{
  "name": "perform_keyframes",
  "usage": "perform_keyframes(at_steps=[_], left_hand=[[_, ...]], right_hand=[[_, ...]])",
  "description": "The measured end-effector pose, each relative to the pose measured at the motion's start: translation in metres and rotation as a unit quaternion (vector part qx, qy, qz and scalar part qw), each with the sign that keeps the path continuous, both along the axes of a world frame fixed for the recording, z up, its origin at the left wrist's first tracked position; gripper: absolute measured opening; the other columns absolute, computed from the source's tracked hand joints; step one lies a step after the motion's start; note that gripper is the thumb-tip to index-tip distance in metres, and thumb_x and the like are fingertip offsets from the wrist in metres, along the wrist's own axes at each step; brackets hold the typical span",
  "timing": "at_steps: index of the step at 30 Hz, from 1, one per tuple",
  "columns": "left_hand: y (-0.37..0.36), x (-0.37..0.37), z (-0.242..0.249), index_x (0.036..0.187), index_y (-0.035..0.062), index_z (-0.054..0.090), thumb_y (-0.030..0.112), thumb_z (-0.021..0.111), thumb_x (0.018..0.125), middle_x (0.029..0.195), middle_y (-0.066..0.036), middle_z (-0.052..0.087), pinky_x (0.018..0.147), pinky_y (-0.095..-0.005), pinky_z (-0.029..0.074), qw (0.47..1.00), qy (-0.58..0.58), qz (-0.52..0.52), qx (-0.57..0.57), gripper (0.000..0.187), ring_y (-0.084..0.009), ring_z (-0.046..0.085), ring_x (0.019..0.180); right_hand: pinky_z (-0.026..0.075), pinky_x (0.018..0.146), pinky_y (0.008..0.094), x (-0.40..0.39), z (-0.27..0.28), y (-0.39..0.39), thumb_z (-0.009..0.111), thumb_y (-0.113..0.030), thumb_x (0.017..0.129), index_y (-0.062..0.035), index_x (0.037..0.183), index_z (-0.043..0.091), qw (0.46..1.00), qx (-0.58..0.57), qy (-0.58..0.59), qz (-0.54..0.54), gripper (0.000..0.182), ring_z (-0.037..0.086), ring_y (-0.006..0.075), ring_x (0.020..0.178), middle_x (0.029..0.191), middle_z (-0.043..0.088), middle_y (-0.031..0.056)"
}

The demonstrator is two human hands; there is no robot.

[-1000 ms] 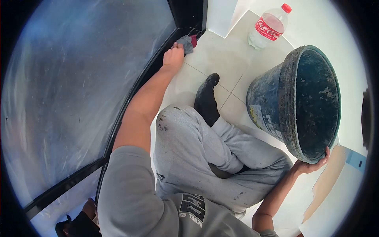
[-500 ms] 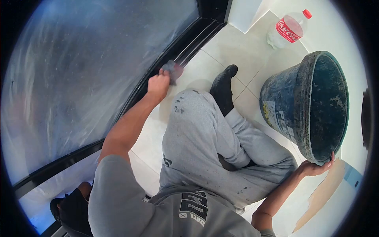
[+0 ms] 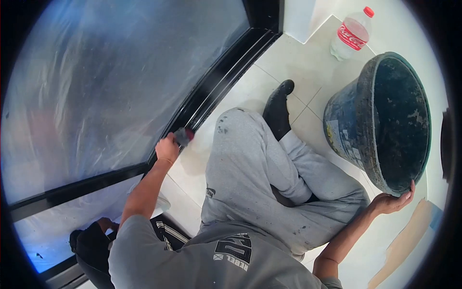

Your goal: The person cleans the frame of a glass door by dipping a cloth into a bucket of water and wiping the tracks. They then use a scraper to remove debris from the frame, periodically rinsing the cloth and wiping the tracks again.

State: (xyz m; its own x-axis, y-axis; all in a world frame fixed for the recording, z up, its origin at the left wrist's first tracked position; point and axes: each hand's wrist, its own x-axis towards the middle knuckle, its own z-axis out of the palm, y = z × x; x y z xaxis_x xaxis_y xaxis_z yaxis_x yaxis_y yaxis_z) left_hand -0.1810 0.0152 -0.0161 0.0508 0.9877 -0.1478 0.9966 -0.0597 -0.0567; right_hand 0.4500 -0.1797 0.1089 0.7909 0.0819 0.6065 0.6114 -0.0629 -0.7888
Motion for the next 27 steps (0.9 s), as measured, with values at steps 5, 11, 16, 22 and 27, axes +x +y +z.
perform_keyframes(at_steps=[5,11,16,22,27], left_hand=[[0.083,0.136,0.05,0.101,0.008,0.065,0.014,0.066,0.078,0.088,-0.019,0.07,0.075,-0.048,0.053,0.957,-0.246,-0.019,0.156,0.023,-0.0397,0.066,0.084],[0.212,0.279,0.02,0.101,0.0058,0.06,0.01,0.069,0.078,0.099,-0.017,0.066,0.076,-0.0463,0.054,0.905,-0.258,-0.242,0.237,0.025,-0.038,0.066,0.088],[0.285,0.344,-0.033,0.098,0.0049,0.06,0.01,0.059,0.084,0.1,-0.014,0.063,0.072,-0.0443,0.057,0.935,-0.129,-0.253,0.212,0.015,-0.0343,0.068,0.086],[0.283,0.376,-0.078,0.109,0.0027,0.061,0.011,0.052,0.088,0.109,-0.018,0.062,0.075,-0.044,0.058,0.946,-0.078,-0.278,0.147,0.025,-0.0346,0.069,0.088],[0.292,0.372,-0.093,0.118,0.0021,0.058,0.012,0.049,0.09,0.122,-0.019,0.058,0.084,-0.0453,0.056,0.923,-0.123,-0.284,0.229,0.031,-0.0371,0.065,0.102]], right_hand=[[0.044,0.102,0.0402,0.0,-0.003,-0.001,0.033,-0.028,0.099,0.005,0.118,0.057,0.999,0.021,0.027,0.013,0.045,0.054,0.0289,0.114,0.121,0.055,0.0174],[0.043,0.104,0.0414,0.003,-0.005,-0.003,0.032,-0.031,0.1,0.0045,0.12,0.055,0.999,0.019,0.029,0.01,0.047,0.053,0.0293,0.117,0.124,0.053,0.0168],[0.039,0.106,0.0435,-0.003,-0.005,0.003,0.031,-0.035,0.1,0.0041,0.122,0.053,0.996,0.061,0.066,0.026,0.05,0.05,0.0289,0.12,0.124,0.053,0.0155],[0.036,0.108,0.0454,-0.005,-0.002,0.008,0.027,-0.037,0.101,0.0049,0.122,0.052,0.997,0.056,0.052,0.006,0.053,0.049,0.0287,0.12,0.125,0.053,0.0163],[0.036,0.108,0.0461,0.017,-0.017,-0.013,0.025,-0.037,0.101,0.0066,0.121,0.052,0.999,0.006,-0.048,0.007,0.055,0.05,0.0293,0.119,0.125,0.054,0.0176]])
